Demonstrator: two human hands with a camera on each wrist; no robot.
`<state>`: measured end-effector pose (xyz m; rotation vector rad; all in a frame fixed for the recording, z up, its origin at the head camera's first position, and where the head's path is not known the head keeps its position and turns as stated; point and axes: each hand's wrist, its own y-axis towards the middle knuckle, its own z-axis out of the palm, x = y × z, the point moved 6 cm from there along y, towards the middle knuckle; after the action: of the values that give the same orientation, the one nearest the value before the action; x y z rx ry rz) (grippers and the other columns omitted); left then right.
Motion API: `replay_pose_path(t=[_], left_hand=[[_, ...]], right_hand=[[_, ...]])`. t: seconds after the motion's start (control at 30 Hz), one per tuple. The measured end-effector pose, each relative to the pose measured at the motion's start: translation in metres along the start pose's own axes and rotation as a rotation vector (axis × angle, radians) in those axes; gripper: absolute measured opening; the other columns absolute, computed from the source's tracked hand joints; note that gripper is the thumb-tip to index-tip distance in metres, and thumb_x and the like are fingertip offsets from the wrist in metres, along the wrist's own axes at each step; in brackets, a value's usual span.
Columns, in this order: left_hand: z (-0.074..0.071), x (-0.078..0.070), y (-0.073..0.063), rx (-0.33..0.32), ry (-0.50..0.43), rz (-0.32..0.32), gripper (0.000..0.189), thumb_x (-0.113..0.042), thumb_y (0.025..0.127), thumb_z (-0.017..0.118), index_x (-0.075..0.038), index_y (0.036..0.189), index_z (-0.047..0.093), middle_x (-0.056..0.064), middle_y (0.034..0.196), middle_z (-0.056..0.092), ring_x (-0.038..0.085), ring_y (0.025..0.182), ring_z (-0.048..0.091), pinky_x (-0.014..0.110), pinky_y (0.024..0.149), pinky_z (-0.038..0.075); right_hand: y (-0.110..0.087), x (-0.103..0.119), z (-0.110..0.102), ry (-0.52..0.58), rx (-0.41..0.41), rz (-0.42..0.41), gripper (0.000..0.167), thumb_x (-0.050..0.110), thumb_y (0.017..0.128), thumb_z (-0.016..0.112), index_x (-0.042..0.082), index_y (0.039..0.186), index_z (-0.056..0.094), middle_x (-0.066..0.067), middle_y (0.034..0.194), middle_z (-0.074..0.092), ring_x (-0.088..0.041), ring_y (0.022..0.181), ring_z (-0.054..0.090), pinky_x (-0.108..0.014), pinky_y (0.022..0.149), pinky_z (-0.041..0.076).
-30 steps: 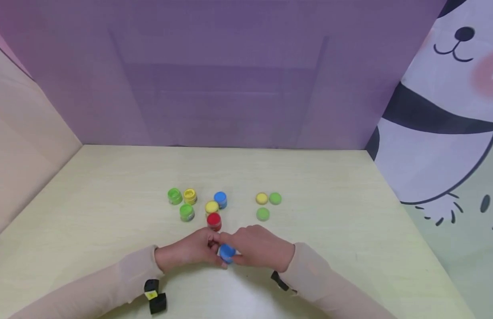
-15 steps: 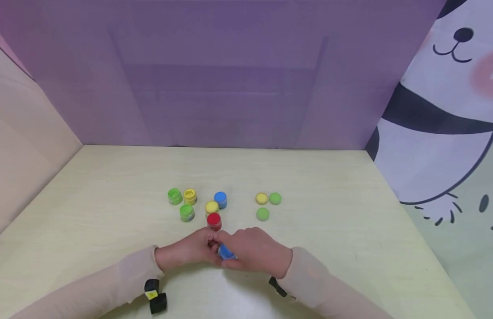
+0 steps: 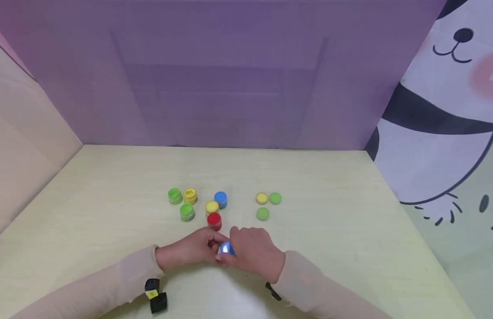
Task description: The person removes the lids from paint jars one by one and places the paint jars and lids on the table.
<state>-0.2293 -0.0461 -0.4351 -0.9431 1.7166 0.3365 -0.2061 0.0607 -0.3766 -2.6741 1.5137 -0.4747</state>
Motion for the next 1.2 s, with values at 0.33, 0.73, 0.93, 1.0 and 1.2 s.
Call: replay_pose_path(t=[0.33, 0.73, 0.93, 1.0, 1.2], left_hand=[[-0.001, 0.0, 0.0, -0.016, 0.022, -0.017, 0.029, -0.008, 0.076, 0.076, -0.021, 0.102, 0.073, -0.003, 0.063, 0.05, 0.012, 0.062, 0.043, 0.022, 0.055, 0.035], [-0.001, 0.001, -0.001, -0.013, 0.011, -0.019, 0.029, -0.012, 0.073, 0.08, -0.02, 0.1, 0.073, -0.003, 0.061, 0.048, 0.012, 0.059, 0.041, 0.022, 0.053, 0.032], [-0.001, 0.001, -0.002, -0.024, 0.025, -0.034, 0.027, -0.015, 0.073, 0.08, -0.019, 0.098, 0.073, -0.003, 0.061, 0.047, 0.012, 0.06, 0.041, 0.023, 0.055, 0.032], [-0.002, 0.002, -0.002, -0.029, 0.033, -0.043, 0.024, -0.015, 0.073, 0.08, -0.018, 0.095, 0.072, -0.003, 0.06, 0.047, 0.012, 0.06, 0.041, 0.023, 0.055, 0.033], [-0.002, 0.002, -0.002, -0.032, 0.052, -0.048, 0.019, -0.016, 0.073, 0.08, -0.016, 0.089, 0.071, -0.004, 0.06, 0.048, 0.012, 0.06, 0.042, 0.023, 0.056, 0.033]], right_hand=[[0.0, 0.002, -0.002, 0.002, -0.014, -0.049, 0.036, 0.043, 0.086, 0.065, 0.009, 0.085, 0.052, 0.004, 0.057, 0.043, -0.008, 0.048, 0.038, -0.021, 0.043, 0.032], [0.0, 0.004, -0.006, 0.002, 0.011, -0.203, 0.026, 0.026, 0.084, 0.069, 0.013, 0.087, 0.047, 0.007, 0.055, 0.037, -0.006, 0.046, 0.033, -0.019, 0.043, 0.028], [-0.002, 0.005, -0.01, -0.01, 0.056, -0.236, 0.024, 0.021, 0.084, 0.07, 0.013, 0.102, 0.056, 0.008, 0.06, 0.047, -0.006, 0.05, 0.038, -0.018, 0.048, 0.035], [-0.003, 0.005, -0.011, -0.027, 0.056, -0.252, 0.028, 0.018, 0.084, 0.07, 0.015, 0.109, 0.059, 0.008, 0.061, 0.05, -0.005, 0.051, 0.04, -0.018, 0.05, 0.036], [-0.004, 0.006, -0.012, -0.052, 0.038, -0.292, 0.029, 0.012, 0.085, 0.068, 0.019, 0.111, 0.06, 0.009, 0.057, 0.046, -0.004, 0.048, 0.036, -0.017, 0.047, 0.034]])
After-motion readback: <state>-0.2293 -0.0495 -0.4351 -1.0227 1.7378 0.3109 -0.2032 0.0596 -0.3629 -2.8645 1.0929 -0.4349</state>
